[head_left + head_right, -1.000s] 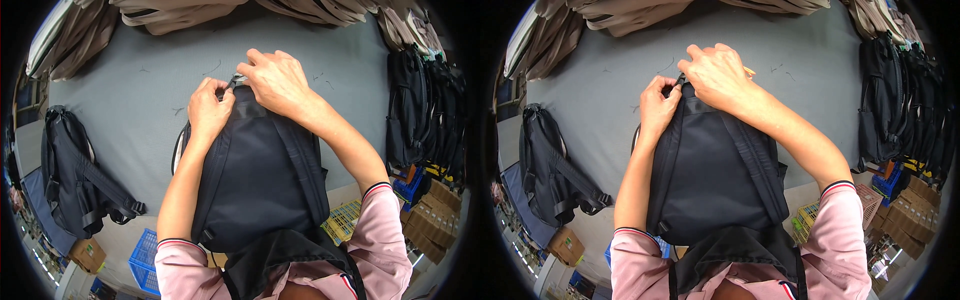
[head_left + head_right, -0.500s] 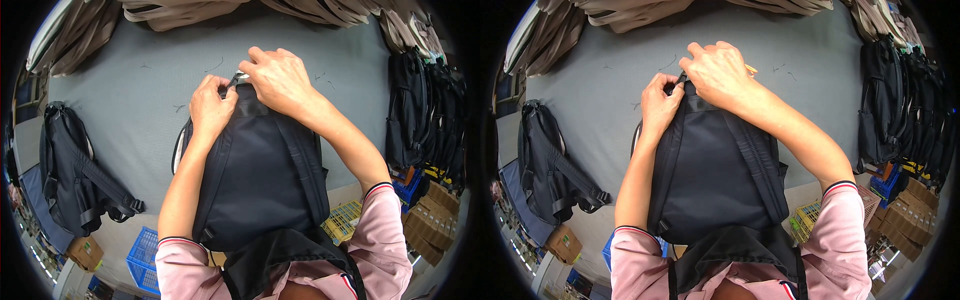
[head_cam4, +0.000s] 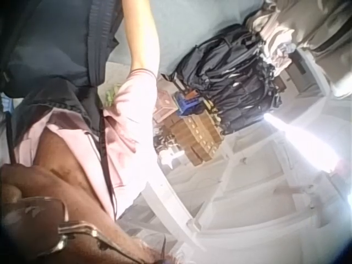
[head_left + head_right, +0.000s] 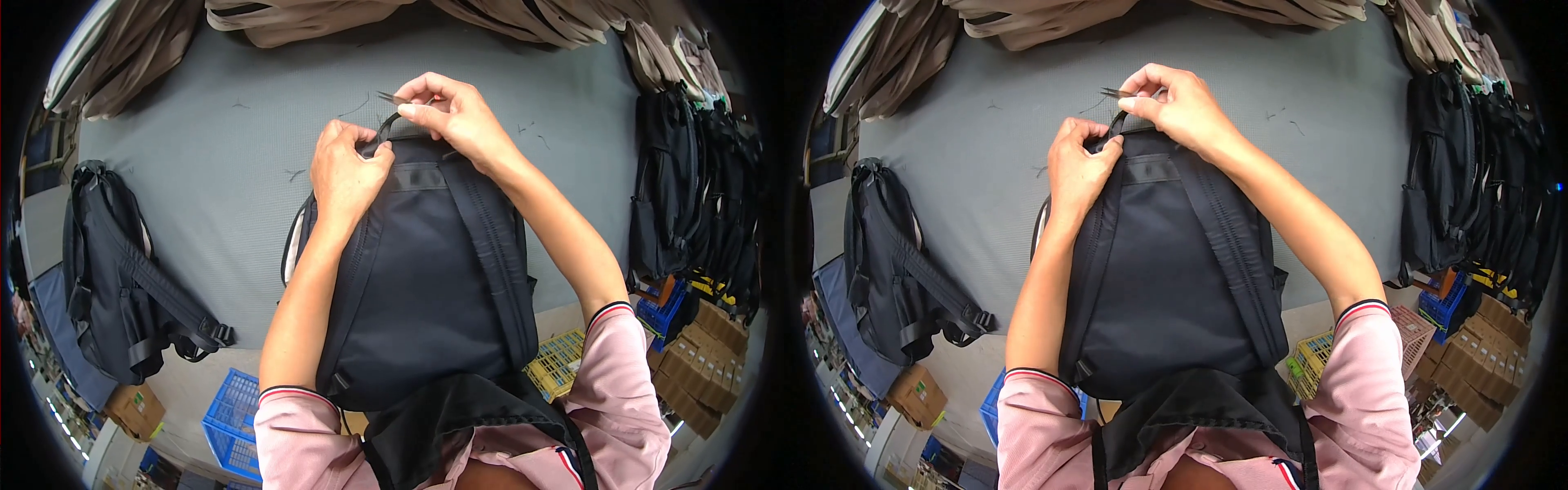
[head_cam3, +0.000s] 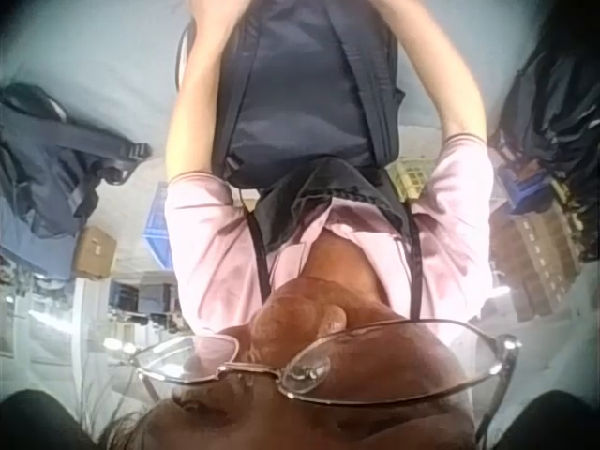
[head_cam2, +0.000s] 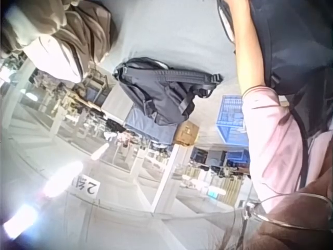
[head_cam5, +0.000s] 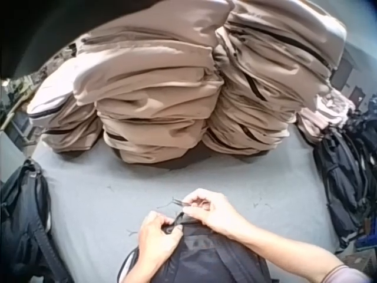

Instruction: The person is inspecting and cleaning loose threads off of backpacks using a small pair of nippers.

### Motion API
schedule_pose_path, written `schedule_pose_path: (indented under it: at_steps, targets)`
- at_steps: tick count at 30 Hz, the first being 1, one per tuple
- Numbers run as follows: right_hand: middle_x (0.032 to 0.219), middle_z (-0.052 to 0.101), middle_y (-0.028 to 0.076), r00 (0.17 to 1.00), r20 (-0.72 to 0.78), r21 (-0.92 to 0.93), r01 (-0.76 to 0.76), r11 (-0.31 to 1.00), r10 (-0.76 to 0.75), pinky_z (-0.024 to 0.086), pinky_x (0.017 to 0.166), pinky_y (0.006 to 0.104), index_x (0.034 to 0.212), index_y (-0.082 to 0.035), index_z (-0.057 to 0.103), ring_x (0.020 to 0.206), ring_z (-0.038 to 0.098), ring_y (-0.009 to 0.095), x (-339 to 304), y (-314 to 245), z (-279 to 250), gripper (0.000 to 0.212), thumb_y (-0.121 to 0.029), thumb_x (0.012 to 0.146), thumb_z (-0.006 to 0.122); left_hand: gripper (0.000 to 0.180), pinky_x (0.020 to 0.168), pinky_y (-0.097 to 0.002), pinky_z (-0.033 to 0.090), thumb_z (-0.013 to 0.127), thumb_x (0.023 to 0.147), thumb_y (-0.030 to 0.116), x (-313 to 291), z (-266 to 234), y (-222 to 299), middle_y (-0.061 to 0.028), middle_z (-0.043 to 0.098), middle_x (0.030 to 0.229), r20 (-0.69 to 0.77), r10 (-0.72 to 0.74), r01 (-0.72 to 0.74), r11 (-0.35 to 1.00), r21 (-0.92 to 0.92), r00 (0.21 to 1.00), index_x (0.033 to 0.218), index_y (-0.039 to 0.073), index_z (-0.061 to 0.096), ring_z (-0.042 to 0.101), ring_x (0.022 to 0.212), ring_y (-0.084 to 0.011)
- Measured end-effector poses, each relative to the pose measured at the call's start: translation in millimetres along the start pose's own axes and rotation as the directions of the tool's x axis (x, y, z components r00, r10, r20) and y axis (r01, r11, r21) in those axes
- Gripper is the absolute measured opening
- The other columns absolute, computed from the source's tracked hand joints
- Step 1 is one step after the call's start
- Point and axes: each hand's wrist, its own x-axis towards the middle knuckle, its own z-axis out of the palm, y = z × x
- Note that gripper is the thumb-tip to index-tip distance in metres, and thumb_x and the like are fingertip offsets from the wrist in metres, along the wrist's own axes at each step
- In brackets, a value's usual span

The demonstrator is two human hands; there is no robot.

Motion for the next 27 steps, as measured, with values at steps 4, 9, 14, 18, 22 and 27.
schedule_pose_path:
  at_steps: [4,9,14,18,22,27]
  targets:
    - [0.088,0.062,0.004,0.958,-0.004,-0.625,0.222,0.748,-0.287,0.049,0.067,0.0346,0.096,-0.008,0.064,0.076,0.063,0.022,-12.6,-3.5,0.0,0.019,-0.017,0.079,0.066,0.024,0.074,-0.0314,0.047,0.071,0.069,0.016,0.7,1.5,-3.9,-0.0097,0.06,0.086,0.006,0.003,-0.002,1.0,-0.029,1.0,0.084,-0.002,0.065,0.06,0.081,-0.0237]
    - [0.089,0.06,0.006,0.963,0.069,-0.692,0.233,0.684,-0.259,0.049,0.068,0.0387,0.093,-0.009,0.064,0.077,0.062,0.028,-18.6,-13.6,-0.4,0.017,-0.017,0.078,0.066,0.022,0.074,-0.0296,0.046,0.068,0.07,0.017,6.6,-4.4,-2.3,-0.0062,0.058,0.086,0.196,-0.154,0.192,0.962,-0.193,0.968,0.084,0.001,0.066,0.059,0.08,-0.0183]
    - [0.086,0.059,0.006,0.954,0.146,-0.732,0.283,0.619,-0.263,0.049,0.067,0.0393,0.092,-0.008,0.064,0.075,0.062,0.028,-19.9,-21.3,-1.9,0.016,-0.016,0.078,0.065,0.012,0.072,-0.0243,0.044,0.066,0.074,0.006,12.1,-11.5,-7.7,-0.0021,0.055,0.084,0.365,-0.182,0.344,0.824,-0.45,0.913,0.084,0.0,0.065,0.055,0.078,-0.0122]
    - [0.084,0.058,0.006,0.9,0.239,-0.716,0.416,0.561,-0.363,0.049,0.067,0.0406,0.088,-0.007,0.063,0.073,0.062,0.028,-16.7,-22.1,-4.9,0.014,-0.013,0.075,0.066,0.008,0.072,-0.0229,0.043,0.065,0.075,-0.001,16.5,-18.1,-5.7,-0.0006,0.053,0.084,0.502,-0.19,0.482,0.679,-0.553,0.843,0.084,-0.002,0.063,0.054,0.078,-0.0111]
    - [0.081,0.057,0.006,0.817,0.346,-0.725,0.545,0.421,-0.462,0.049,0.073,0.0427,0.082,-0.007,0.062,0.074,0.063,0.026,-13.0,-21.1,-3.1,0.011,-0.007,0.071,0.064,0.009,0.073,-0.0231,0.043,0.065,0.075,-0.002,21.1,-20.0,-12.4,-0.0004,0.053,0.083,0.571,-0.157,0.526,0.632,-0.569,0.806,0.084,-0.002,0.063,0.053,0.078,-0.0111]
    - [0.082,0.056,0.006,0.783,0.4,-0.721,0.59,0.364,-0.476,0.05,0.074,0.0423,0.081,-0.008,0.061,0.076,0.062,0.026,-12.1,-19.1,-6.0,0.011,-0.005,0.071,0.063,0.01,0.071,-0.0225,0.044,0.065,0.075,-0.001,22.6,-25.2,-8.7,-0.0013,0.056,0.085,0.601,-0.178,0.554,0.642,-0.529,0.779,0.086,-0.003,0.063,0.055,0.079,-0.0104]
